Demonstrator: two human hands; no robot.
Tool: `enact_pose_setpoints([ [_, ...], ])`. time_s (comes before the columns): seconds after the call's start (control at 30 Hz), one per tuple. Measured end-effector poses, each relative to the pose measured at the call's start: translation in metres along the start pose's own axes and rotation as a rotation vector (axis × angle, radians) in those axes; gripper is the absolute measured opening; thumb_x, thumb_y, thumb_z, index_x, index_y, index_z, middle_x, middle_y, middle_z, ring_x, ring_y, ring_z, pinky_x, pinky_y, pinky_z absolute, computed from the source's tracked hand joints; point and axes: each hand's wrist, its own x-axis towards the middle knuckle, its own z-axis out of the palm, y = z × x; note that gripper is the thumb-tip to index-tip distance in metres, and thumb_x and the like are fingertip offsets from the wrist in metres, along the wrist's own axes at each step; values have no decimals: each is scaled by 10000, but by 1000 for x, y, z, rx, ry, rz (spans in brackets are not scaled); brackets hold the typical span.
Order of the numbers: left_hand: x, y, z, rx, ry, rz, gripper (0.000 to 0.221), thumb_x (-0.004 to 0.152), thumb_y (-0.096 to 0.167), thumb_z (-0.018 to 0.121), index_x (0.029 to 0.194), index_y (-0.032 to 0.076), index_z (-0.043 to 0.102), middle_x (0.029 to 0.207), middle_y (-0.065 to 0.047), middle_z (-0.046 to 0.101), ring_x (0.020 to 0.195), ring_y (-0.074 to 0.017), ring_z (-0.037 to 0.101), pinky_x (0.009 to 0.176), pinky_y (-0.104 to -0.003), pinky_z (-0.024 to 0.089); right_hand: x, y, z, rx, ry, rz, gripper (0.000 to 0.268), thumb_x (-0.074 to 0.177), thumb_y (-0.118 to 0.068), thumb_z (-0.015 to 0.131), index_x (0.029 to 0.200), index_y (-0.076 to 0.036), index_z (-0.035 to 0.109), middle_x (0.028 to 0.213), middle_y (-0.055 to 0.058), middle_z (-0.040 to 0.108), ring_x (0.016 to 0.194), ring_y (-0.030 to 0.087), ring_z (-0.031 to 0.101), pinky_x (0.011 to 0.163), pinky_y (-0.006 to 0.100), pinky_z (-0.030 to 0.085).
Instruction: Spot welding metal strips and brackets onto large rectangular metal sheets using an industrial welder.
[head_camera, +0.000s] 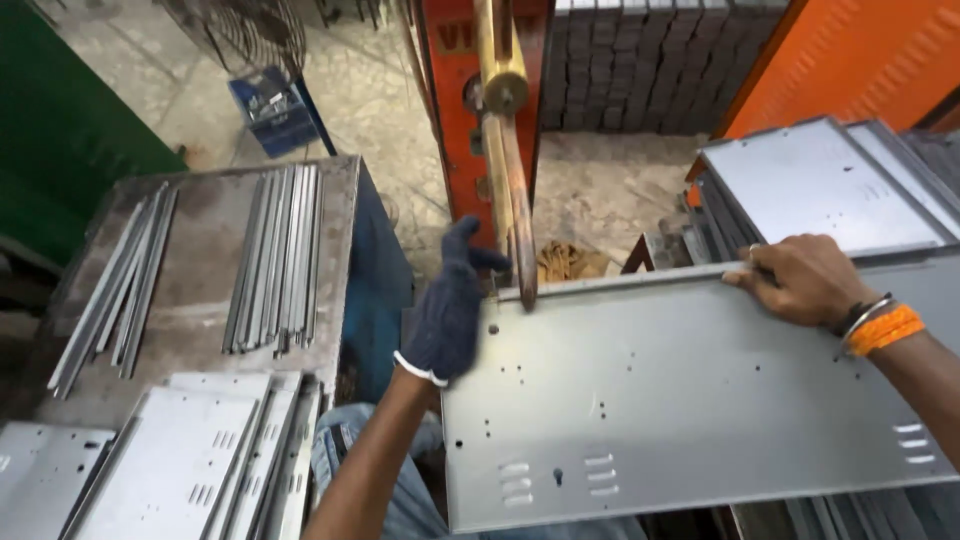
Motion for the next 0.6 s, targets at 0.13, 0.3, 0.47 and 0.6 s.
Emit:
enact_pose_setpoints([
  [0.13, 3, -24, 17, -133, -7, 58, 720, 1100, 565, 212, 1606, 55, 246, 1156, -125, 700, 916, -206, 646, 899, -336, 504, 5, 18, 8, 16, 183, -71, 488, 872, -522, 618, 912, -66, 789, 576, 156, 676, 502, 301, 632, 524, 436, 482],
  [0.3, -3, -26, 13, -362, -17, -22, 728, 1099, 554, 242, 1642, 70, 246, 1173, -130, 708, 971, -225, 651, 932, -340, 493, 2, 5, 9, -135, -102, 109, 500, 919, -563, 579, 898, -122, 813, 602, 112, 715, 531, 261, 653, 583, 405, 498],
  [0.47, -11, 29, -45, 216, -161, 239, 493, 1154, 440, 385, 1493, 96, 480, 1401, -201, 648, 1002, -361, 711, 892, -441, 559, 13, -26, 1, -87, 17, 42, 619, 892, -631, 578, 1007, -60, 788, 519, 78, 640, 425, 187, 576, 483, 373, 447],
  [0.6, -25, 29, -99, 576, -186, -88, 376, 886, 406, 712, 1168, 159, 740, 936, -153, 772, 829, -350, 750, 748, -450, 574, 34, -122, -32, 131, -41, -99, 583, 923, -619, 492, 1131, -120, 711, 563, 63, 598, 480, 202, 530, 491, 392, 441],
])
